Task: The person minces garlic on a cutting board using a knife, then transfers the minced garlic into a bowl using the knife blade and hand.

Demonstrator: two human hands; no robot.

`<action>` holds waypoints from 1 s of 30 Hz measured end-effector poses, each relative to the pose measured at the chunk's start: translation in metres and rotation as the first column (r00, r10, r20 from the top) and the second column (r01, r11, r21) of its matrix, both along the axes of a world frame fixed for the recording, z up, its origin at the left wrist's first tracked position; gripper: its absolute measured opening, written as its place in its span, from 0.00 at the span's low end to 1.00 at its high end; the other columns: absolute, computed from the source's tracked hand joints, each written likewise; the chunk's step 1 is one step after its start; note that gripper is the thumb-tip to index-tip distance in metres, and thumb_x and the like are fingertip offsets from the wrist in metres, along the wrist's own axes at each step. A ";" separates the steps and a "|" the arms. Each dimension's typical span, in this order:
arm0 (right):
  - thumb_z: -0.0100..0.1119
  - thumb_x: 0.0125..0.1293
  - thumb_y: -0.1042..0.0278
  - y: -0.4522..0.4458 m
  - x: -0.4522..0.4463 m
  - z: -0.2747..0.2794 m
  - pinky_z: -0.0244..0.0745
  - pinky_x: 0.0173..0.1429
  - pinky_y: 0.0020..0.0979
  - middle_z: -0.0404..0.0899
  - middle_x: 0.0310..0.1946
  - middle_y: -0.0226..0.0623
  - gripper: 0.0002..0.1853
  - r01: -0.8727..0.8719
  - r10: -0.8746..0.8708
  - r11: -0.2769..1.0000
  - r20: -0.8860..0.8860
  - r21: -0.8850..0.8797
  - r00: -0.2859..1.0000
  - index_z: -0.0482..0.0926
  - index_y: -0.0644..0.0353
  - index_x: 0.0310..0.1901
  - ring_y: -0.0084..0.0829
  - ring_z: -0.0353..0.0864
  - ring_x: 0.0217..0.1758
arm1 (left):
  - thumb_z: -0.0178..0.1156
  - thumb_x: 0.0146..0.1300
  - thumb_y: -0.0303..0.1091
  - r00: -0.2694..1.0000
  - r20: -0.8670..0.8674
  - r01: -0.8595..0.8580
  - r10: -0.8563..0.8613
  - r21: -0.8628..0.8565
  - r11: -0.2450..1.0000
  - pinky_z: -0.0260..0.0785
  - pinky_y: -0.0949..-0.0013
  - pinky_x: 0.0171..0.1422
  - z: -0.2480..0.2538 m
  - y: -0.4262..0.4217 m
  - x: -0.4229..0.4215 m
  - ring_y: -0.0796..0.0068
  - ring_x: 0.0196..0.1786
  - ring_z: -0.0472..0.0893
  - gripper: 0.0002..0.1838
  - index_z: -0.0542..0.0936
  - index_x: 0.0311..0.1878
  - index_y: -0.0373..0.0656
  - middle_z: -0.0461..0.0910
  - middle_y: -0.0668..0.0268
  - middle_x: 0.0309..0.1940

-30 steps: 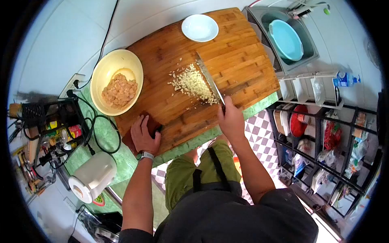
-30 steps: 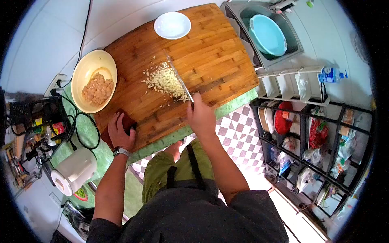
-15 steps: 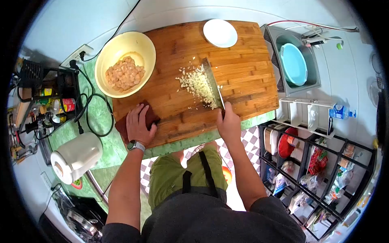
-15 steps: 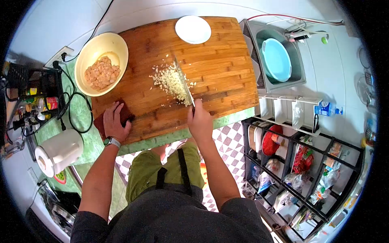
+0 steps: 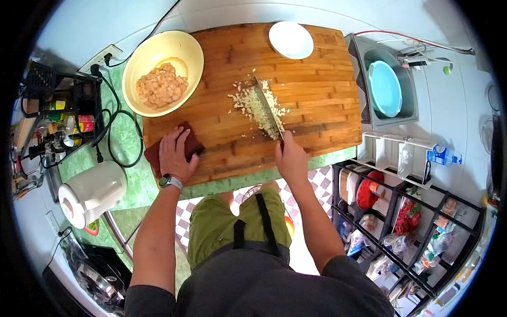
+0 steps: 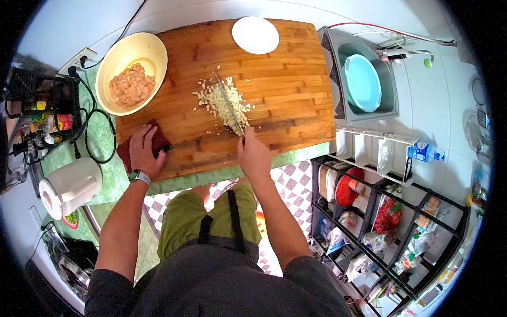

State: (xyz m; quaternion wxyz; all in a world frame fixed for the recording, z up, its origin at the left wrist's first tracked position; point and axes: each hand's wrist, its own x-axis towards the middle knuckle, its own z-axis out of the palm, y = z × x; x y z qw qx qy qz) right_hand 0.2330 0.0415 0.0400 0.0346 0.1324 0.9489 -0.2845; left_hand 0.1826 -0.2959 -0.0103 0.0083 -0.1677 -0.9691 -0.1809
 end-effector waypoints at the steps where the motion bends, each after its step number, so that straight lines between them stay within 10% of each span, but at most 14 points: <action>1: 0.57 0.77 0.64 0.000 -0.001 0.003 0.75 0.38 0.62 0.82 0.28 0.57 0.09 0.002 -0.002 1.000 0.024 0.000 1.000 0.69 0.58 0.48 0.65 0.83 0.35 | 0.68 0.54 0.38 1.000 0.005 0.002 -0.002 -0.003 1.000 0.55 0.44 0.86 0.000 0.000 -0.002 0.55 0.79 0.68 0.41 0.71 0.75 0.51 0.71 0.59 0.75; 30: 0.59 0.75 0.67 -0.005 0.008 0.009 0.74 0.38 0.59 0.82 0.29 0.56 0.10 -0.152 0.159 0.987 0.135 -0.060 0.978 0.69 0.60 0.48 0.63 0.83 0.35 | 0.69 0.52 0.38 1.000 0.016 -0.024 0.024 -0.014 1.000 0.52 0.44 0.88 0.003 0.002 -0.005 0.55 0.79 0.67 0.42 0.71 0.75 0.51 0.70 0.60 0.75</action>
